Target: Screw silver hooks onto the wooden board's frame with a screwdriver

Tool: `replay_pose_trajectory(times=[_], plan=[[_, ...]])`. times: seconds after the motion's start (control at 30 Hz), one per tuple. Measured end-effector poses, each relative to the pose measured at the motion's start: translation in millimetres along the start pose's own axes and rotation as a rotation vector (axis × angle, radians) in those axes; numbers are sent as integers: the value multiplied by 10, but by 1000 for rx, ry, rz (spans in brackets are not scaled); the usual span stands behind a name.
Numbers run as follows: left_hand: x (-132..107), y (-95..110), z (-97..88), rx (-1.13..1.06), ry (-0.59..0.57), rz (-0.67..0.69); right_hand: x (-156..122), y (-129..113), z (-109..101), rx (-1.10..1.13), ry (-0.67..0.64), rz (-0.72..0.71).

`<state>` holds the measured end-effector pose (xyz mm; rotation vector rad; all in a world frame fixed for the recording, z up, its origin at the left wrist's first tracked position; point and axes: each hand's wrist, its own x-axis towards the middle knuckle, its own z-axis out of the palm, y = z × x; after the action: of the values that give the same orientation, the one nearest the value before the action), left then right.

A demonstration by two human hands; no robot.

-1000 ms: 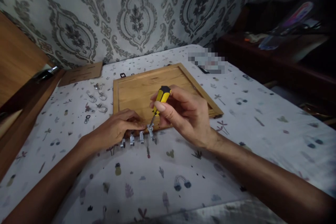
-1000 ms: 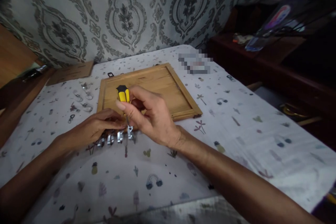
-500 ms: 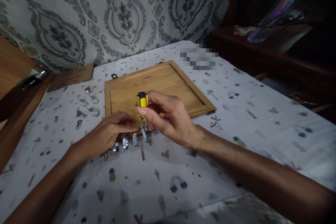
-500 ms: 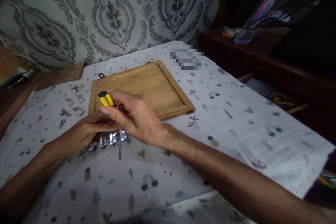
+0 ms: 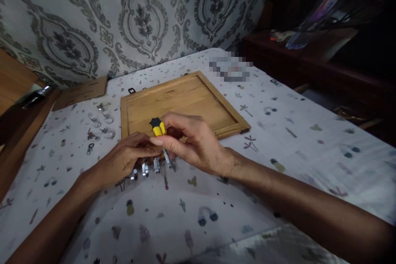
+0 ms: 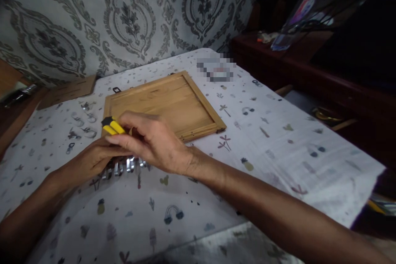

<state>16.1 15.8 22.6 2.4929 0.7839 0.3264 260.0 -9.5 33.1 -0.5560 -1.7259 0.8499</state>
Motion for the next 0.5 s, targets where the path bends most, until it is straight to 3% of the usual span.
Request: replay_pose_trajectory(times=[0.13,0.3,0.5], plan=[[-2,5,-12,17,19,15,-5,4,28,115,-24,8],[-1,-8,7,0,18,42,42,-4,-18,265,-57,120],[2,-36,38,29,65,97,95,-57,-115,254,-180,119]])
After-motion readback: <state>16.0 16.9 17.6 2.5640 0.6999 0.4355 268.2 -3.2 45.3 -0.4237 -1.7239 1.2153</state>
